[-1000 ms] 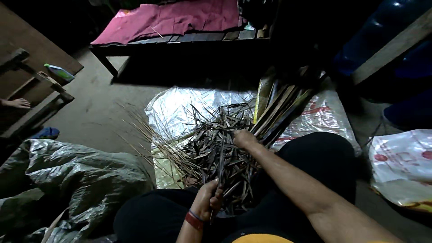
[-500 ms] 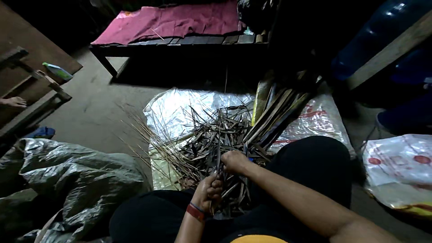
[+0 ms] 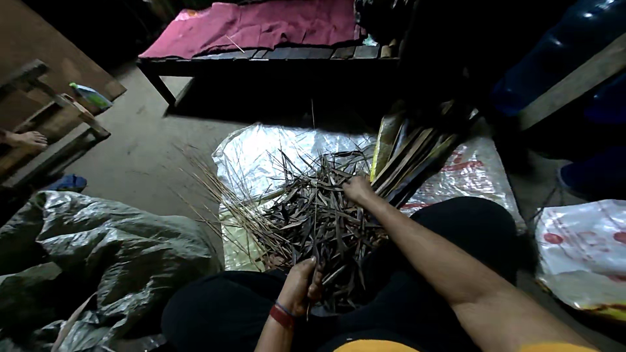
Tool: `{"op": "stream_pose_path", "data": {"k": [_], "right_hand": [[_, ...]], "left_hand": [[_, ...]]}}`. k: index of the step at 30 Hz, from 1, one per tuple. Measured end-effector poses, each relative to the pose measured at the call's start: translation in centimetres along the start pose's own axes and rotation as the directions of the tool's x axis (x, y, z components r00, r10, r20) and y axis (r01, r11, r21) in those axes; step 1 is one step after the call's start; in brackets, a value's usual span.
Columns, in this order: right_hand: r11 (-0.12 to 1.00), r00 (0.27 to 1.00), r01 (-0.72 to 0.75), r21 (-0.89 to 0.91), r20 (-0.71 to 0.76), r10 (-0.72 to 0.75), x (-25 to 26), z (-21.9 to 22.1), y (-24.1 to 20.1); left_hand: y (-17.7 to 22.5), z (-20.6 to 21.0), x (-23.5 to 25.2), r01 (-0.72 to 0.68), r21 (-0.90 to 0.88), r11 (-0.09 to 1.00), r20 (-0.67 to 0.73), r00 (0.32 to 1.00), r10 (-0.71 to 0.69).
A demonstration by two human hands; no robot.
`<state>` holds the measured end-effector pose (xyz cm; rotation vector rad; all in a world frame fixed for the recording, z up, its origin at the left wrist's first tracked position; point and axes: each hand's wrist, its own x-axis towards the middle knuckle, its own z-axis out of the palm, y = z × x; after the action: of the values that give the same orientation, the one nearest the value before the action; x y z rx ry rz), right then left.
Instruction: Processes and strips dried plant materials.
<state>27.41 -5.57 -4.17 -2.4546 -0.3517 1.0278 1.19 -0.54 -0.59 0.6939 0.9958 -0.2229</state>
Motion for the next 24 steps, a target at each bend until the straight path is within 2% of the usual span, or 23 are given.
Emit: {"op": "stream_pose_path", "data": {"k": [1,3,5,11,15,17,19,21,24], "right_hand": [[0.996,0.996,0.015,0.091,0.088,-0.023,-1.0,0.8,0.0],[0.983,0.94,0.027,0.179,0.329,-0.086,-4.4,1.9,-1.0],[0.976,0.901,0.091,0.199,0.401,-0.166,-6.5,2.8,-1.5],[0.955,0.974,0.114,0.274,0.157,-0.161,-4.0,1.6,-1.3],[0.935,0.951,0.201,0.292,0.171,-0.258,-4.7,1.8,-1.0],[0.936,0.929,0.278,0.215,0.188,-0.319,-6.0,1.8,-0.9],[0.921,0.88,0.388,0.036,0.28,-0.382,-7.4,2.0,-0.4],[0.875,0.829,0.475,-0.091,0.38,-0.411,-8.8,2.9,0.0],[0.832,0.804,0.529,-0.169,0.414,-0.427,-10.3,4.0,0.0]], "left_hand": [[0.3,0.3,0.4,-0.004,0.028,1.0,-0.004,1.0,0.004],[0.8,1.1,1.3,-0.03,0.071,0.997,-0.004,1.0,0.03],[1.1,1.9,1.9,-0.057,0.112,0.992,-0.016,0.998,0.059],[1.0,0.9,1.1,-0.093,0.302,0.949,0.049,0.995,0.082],[0.9,1.2,1.4,-0.159,0.228,0.961,-0.014,0.986,0.167],[1.3,1.4,1.9,-0.194,0.162,0.968,-0.085,0.974,0.209],[1.9,1.5,2.4,-0.205,0.109,0.973,-0.128,0.968,0.218],[2.4,2.0,2.5,-0.206,0.086,0.975,-0.13,0.968,0.216],[2.8,3.1,2.4,-0.197,0.045,0.979,-0.114,0.973,0.201]]}}
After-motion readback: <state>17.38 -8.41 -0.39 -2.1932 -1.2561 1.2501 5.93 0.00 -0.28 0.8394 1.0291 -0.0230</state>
